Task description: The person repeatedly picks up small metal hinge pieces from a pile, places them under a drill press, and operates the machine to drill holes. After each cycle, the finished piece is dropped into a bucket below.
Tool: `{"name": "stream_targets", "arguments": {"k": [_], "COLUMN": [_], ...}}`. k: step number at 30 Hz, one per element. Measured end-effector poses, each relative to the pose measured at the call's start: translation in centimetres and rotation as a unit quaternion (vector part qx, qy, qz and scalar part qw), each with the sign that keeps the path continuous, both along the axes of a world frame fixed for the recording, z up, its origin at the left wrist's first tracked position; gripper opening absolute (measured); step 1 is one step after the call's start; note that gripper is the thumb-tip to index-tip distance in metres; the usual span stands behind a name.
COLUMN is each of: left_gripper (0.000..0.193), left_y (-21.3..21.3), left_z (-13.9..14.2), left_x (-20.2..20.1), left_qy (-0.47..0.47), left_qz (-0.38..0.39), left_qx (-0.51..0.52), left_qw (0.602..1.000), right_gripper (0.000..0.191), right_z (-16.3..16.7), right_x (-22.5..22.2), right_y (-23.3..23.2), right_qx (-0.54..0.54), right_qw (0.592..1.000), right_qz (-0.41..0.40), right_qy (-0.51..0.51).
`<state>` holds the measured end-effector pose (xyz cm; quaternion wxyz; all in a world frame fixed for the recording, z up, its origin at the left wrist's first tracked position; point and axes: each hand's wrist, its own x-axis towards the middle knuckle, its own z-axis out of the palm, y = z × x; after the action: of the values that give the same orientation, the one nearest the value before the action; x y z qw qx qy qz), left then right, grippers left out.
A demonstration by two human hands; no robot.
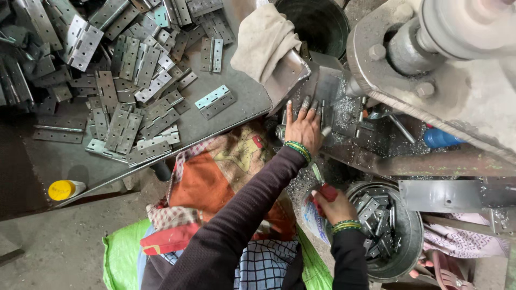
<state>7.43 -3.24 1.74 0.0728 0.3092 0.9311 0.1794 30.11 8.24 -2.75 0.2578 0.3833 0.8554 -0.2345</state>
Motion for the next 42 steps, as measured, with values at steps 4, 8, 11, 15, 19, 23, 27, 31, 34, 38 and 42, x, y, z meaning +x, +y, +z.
{"name": "stream_targets", "arguments": {"k": [4,8,11,15,19,23,27,31,34,38,42], "left_gripper": [0.080,0.074,0.065,0.070,0.068,0.061,0.062,0.061,0.064,0.058,0.047], "left_y": [-0.6,-1.9,-2.7,-2.2,-1.6,-1.7,-2.0,-2.1,-1.8,-1.5,-2.0], "left_z": [0.3,0.1,-0.2,-0.7,-1.1,-1.5,-1.3,-1.1,-1.1,-1.3,-1.5], "left_x": [0.5,1.5,2.4,2.7,2.4,2.6,2.6,2.3,2.3,2.4,2.7], "left_qy": [-0.004,-0.004,0.071,0.074,0.082,0.072,0.078,0.028,0.058,0.117,0.074], "left_qz": [-0.034,-0.030,-0.013,-0.007,0.012,0.003,-0.001,-0.007,-0.004,0.024,0.012], "left_qx": [-0.046,0.011,0.046,0.091,0.091,0.067,0.066,0.039,0.057,0.068,0.116], "left_qw": [0.998,0.999,0.996,0.993,0.992,0.995,0.995,0.999,0.997,0.991,0.990], "right_gripper": [0.060,0.061,0.062,0.063,0.063,0.061,0.059,0.059,0.059,0.069,0.072], "right_z": [-6.8,-7.1,-3.3,-0.3,-4.4,-8.2,-5.9,-1.7,-2.3,-7.2,-8.4], "right_x": [1.9,2.6,1.5,0.2,0.9,2.1,1.4,0.7,0.9,1.5,1.6], "right_y": [-1.3,-0.5,0.9,1.1,-1.0,-1.9,-0.8,0.8,0.8,-1.0,-1.9], "right_qx": [0.093,0.012,-0.037,0.067,-0.060,0.066,0.009,0.004,-0.040,0.000,0.033], "right_qw": [0.987,0.980,0.993,0.996,0.982,0.981,0.983,0.998,0.995,0.983,0.987], "right_qz": [-0.033,-0.032,-0.044,0.053,-0.098,-0.040,-0.056,0.003,-0.023,-0.071,-0.053], "right_qy": [0.130,0.197,0.103,0.031,0.148,0.178,0.177,0.065,0.084,0.171,0.150]}}
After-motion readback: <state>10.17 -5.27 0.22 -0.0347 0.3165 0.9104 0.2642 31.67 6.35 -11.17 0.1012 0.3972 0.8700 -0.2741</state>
